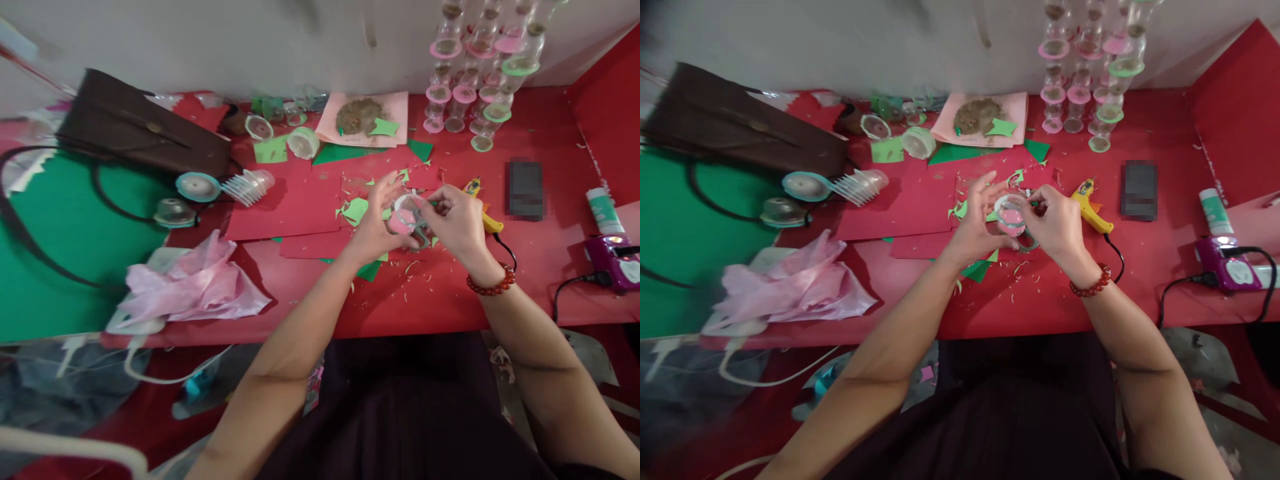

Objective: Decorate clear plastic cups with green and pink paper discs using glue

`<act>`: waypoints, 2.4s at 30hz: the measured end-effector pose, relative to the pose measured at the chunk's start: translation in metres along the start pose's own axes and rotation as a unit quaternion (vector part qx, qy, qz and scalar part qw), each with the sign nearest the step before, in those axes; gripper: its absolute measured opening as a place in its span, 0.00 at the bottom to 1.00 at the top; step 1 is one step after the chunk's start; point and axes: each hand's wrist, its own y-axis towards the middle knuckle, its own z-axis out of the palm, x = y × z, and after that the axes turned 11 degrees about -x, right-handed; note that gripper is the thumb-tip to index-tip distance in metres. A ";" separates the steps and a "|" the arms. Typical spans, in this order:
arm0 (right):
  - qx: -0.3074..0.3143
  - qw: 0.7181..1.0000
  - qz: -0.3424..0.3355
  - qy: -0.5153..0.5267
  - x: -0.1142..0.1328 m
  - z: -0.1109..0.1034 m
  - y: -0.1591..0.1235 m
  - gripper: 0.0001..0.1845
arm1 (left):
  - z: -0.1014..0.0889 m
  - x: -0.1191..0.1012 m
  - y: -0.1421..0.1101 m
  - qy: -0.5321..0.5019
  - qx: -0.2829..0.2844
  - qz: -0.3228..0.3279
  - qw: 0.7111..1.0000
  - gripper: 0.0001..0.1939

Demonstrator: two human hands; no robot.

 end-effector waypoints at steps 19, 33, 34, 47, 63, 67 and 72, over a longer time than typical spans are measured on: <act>0.099 0.984 0.097 0.115 -0.011 0.015 0.006 0.13 | -0.001 -0.011 0.003 0.121 -0.013 0.036 0.992 0.05; -0.039 0.995 -0.039 -0.081 -0.037 0.001 0.025 0.13 | -0.003 -0.011 0.001 0.177 -0.009 0.033 0.984 0.15; -0.045 0.993 -0.048 -0.102 -0.038 0.001 0.025 0.14 | -0.003 -0.010 0.000 0.179 -0.010 0.036 0.983 0.14; 0.108 0.972 -0.209 -0.008 -0.015 0.003 0.011 0.26 | 0.016 0.011 -0.004 0.033 -0.018 -0.098 0.995 0.36; 0.107 0.982 -0.026 0.152 -0.011 0.000 0.000 0.16 | 0.001 -0.034 -0.004 -0.034 -0.089 -0.039 0.995 0.28; 0.126 0.978 -0.032 0.164 -0.011 0.012 -0.012 0.05 | 0.017 -0.031 -0.017 -0.020 -0.122 -0.063 0.990 0.28; 0.102 0.985 -0.029 0.135 -0.008 0.023 -0.023 0.11 | 0.026 -0.025 -0.024 -0.039 -0.133 -0.089 0.986 0.28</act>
